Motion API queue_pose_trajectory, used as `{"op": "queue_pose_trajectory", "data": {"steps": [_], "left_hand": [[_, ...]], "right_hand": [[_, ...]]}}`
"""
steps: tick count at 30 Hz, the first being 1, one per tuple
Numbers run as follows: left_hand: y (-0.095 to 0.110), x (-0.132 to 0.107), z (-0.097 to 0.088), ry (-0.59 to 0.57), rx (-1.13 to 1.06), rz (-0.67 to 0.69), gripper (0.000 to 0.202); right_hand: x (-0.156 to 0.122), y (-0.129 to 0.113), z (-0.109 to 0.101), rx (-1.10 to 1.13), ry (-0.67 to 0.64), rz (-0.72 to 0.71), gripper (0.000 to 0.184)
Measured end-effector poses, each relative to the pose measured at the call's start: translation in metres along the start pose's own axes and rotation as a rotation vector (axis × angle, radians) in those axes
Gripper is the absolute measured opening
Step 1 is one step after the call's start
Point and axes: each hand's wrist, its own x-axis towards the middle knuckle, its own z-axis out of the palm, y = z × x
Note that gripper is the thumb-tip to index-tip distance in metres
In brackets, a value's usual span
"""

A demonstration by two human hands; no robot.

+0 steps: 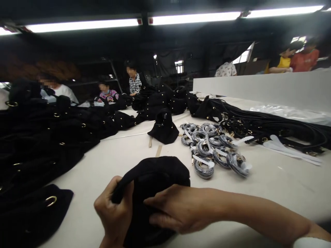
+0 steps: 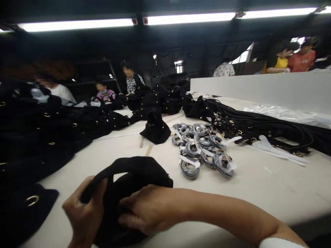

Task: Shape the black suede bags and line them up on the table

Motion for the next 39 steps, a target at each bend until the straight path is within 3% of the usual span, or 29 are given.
{"op": "queue_pose_trajectory", "data": {"steps": [3,5,7,12,15,18,20,23,27,29,31,33,34,37,39], "left_hand": [[0.005,0.007,0.002,0.009,-0.055,-0.071,0.036],[0.008,0.009,0.007,0.007,-0.070,-0.082,0.035],[0.009,0.011,0.014,-0.049,-0.069,-0.076,0.034],[-0.002,0.019,0.036,-0.452,0.015,0.023,0.036],[-0.015,0.024,0.040,-0.665,-0.028,0.025,0.050],[-0.023,0.023,0.036,-0.797,-0.137,-0.026,0.080],[-0.025,0.021,0.032,-0.860,-0.151,-0.080,0.085],[-0.026,0.018,0.030,-0.831,-0.097,-0.136,0.058],[-0.029,0.017,0.031,-0.704,-0.152,-0.153,0.044],[-0.030,0.017,0.029,-0.678,-0.181,-0.149,0.043],[-0.030,0.017,0.027,-0.664,-0.215,-0.151,0.043],[-0.030,0.018,0.027,-0.645,-0.262,-0.157,0.044],[-0.031,0.020,0.027,-0.627,-0.275,-0.157,0.044],[-0.033,0.033,0.033,-0.557,-0.247,-0.131,0.046],[-0.035,0.049,0.040,-0.505,-0.179,-0.097,0.046]], "right_hand": [[-0.015,0.002,0.003,-0.101,0.041,-0.019,0.063],[-0.017,0.013,0.008,-0.210,0.115,-0.027,0.058],[-0.015,0.033,0.014,-0.285,0.273,-0.025,0.046],[-0.008,0.089,0.030,-0.205,0.720,-0.038,0.035],[-0.009,0.104,0.037,-0.288,0.830,-0.107,0.025],[-0.015,0.105,0.039,-0.411,0.914,-0.155,0.018],[-0.019,0.104,0.040,-0.420,0.969,-0.133,0.016],[-0.020,0.108,0.040,-0.379,1.073,-0.041,0.031],[-0.018,0.123,0.038,-0.159,1.245,0.102,0.084],[-0.020,0.130,0.034,0.145,1.161,0.149,0.106],[-0.022,0.134,0.030,0.529,0.899,0.140,0.115],[-0.023,0.133,0.028,0.797,0.676,0.125,0.107],[-0.022,0.132,0.027,0.862,0.652,0.131,0.096],[-0.011,0.129,0.024,0.911,0.781,0.186,0.060],[0.002,0.130,0.015,0.878,0.884,0.185,0.049]]}}
